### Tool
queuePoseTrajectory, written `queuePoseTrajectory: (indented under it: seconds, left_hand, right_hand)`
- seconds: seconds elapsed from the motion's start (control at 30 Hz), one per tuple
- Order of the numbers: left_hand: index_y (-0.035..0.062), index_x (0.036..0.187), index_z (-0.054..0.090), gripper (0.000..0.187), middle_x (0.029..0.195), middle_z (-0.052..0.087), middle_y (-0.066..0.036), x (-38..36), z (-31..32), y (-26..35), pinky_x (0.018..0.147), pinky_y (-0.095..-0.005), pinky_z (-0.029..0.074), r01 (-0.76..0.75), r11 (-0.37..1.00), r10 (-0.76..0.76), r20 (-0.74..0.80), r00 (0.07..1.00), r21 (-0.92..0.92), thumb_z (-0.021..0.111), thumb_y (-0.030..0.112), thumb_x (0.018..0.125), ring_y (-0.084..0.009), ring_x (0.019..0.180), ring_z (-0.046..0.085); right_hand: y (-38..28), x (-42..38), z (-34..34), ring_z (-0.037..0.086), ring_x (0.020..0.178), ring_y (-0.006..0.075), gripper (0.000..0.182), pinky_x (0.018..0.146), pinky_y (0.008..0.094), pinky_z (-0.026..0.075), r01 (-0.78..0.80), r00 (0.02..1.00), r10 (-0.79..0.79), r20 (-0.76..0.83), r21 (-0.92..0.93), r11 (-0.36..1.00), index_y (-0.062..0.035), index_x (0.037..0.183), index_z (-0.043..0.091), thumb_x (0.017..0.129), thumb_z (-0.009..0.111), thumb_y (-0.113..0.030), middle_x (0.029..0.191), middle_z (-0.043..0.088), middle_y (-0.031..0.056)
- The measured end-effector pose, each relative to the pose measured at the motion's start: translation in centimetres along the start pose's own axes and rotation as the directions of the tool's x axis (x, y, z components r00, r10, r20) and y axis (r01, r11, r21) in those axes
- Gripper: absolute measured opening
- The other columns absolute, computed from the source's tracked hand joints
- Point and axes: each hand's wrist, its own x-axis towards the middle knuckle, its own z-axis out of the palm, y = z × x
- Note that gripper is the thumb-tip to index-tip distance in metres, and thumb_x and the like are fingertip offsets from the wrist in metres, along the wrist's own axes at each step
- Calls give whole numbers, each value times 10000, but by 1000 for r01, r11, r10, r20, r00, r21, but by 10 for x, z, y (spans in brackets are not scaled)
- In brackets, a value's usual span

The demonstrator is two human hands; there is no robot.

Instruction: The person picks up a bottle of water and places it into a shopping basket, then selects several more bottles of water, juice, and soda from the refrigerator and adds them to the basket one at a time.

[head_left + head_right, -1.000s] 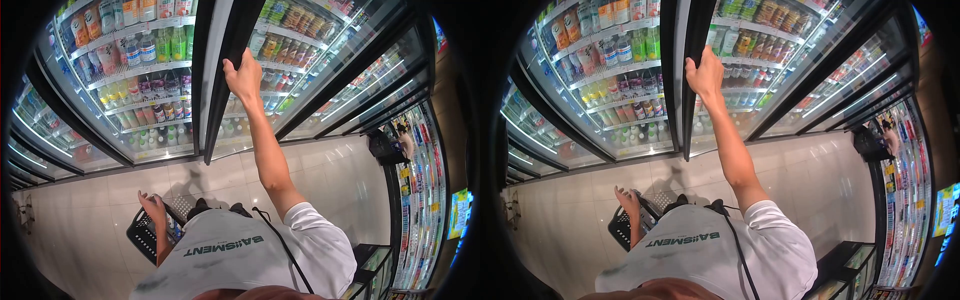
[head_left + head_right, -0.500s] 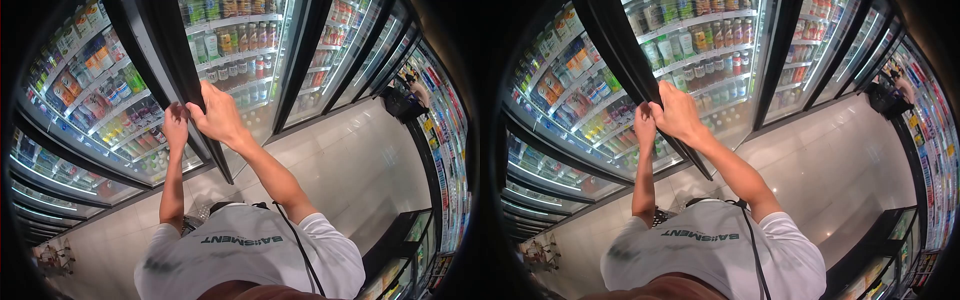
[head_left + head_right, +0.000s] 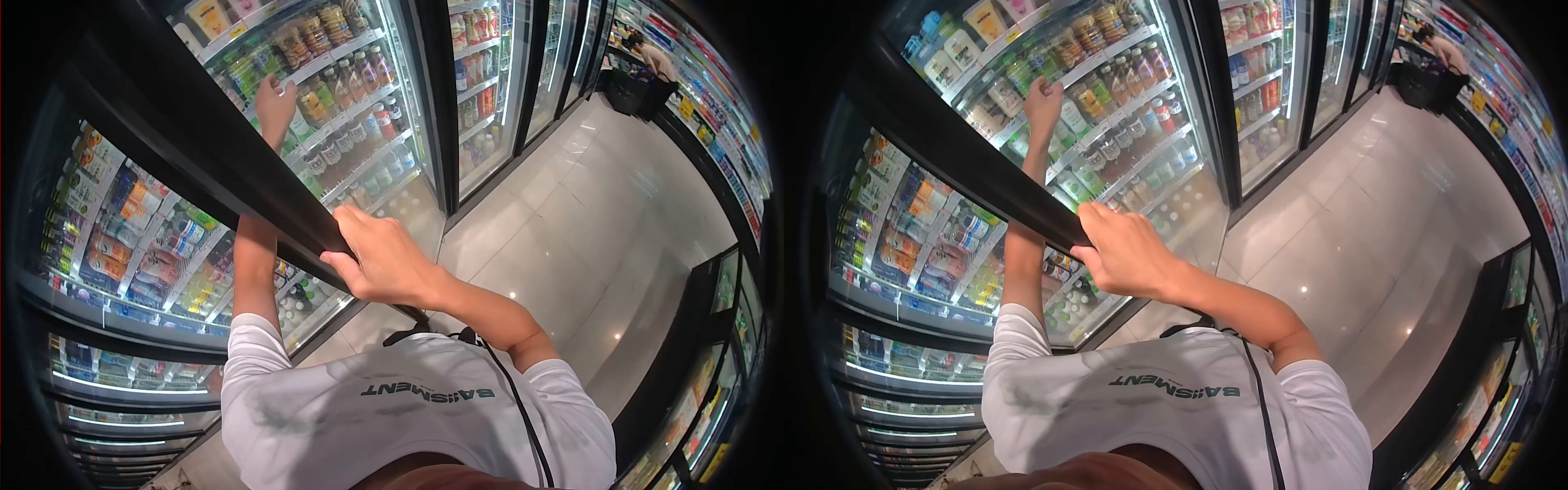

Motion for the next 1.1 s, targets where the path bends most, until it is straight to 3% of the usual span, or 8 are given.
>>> queuePoseTrajectory:
  seconds: [0.13,0.2,0.3,0.43,0.63,0.73,0.83,1.1]
  left_hand:
    - [-74,1194,609,576,1123,676,-280,105,73,-52,863,-427,529,-170,949,188,-44,981,266,705,347,814,-352,1004,690]
    - [-90,1089,653,528,947,708,-281,123,72,-24,847,-484,526,-214,975,215,6,977,-55,688,364,821,-380,894,707]
    - [-91,961,684,538,841,710,-270,207,140,-74,794,-488,545,-45,987,19,167,986,154,665,431,834,-381,840,715]
    - [-81,949,705,579,931,714,-279,239,161,-78,786,-462,563,-171,874,122,135,983,456,653,484,831,-362,888,721]
    - [-78,1026,704,661,1031,707,-262,249,173,-92,830,-466,566,-126,890,39,203,978,439,742,522,754,-388,954,712]
    - [-44,1201,631,730,1048,708,-242,240,153,-92,843,-473,559,-110,917,18,235,972,384,789,484,723,-388,945,712]
    - [-4,1352,505,848,1049,715,-220,192,139,-67,852,-467,554,-89,938,134,-115,984,335,805,464,711,-389,938,708]
    - [-51,1362,432,798,1222,615,-252,63,-12,-1,843,-375,588,-334,837,190,-343,920,-433,872,113,716,-325,1038,670]
  right_hand:
    - [-7,1,-1,598,810,446,345,674,492,480,-81,996,82,31,-43,996,40,1059,502,879,676,-197,933,582,221]
    - [-12,3,-2,592,791,438,352,650,494,468,-110,993,113,46,-61,992,30,1027,486,882,678,-227,923,576,209]
    - [-4,3,14,599,765,424,352,641,484,473,-56,998,56,-41,-18,998,29,1041,498,846,710,-172,919,574,184]
    - [-2,8,29,619,782,405,365,683,487,480,-65,996,66,-58,14,998,10,1052,505,816,733,-150,911,573,154]
    - [6,23,54,603,694,352,330,585,449,456,-20,994,25,-103,50,999,-7,1010,514,810,742,-138,869,543,126]
    - [16,35,66,572,660,326,286,516,420,419,55,991,-48,-125,49,997,2,974,532,816,740,-115,833,503,115]
    - [20,45,77,575,661,316,263,517,417,421,63,996,-59,-67,55,997,-3,961,529,838,723,-130,829,503,111]
    - [25,76,93,620,683,303,262,532,402,463,56,997,-57,42,34,998,-11,944,522,869,709,-179,826,528,110]
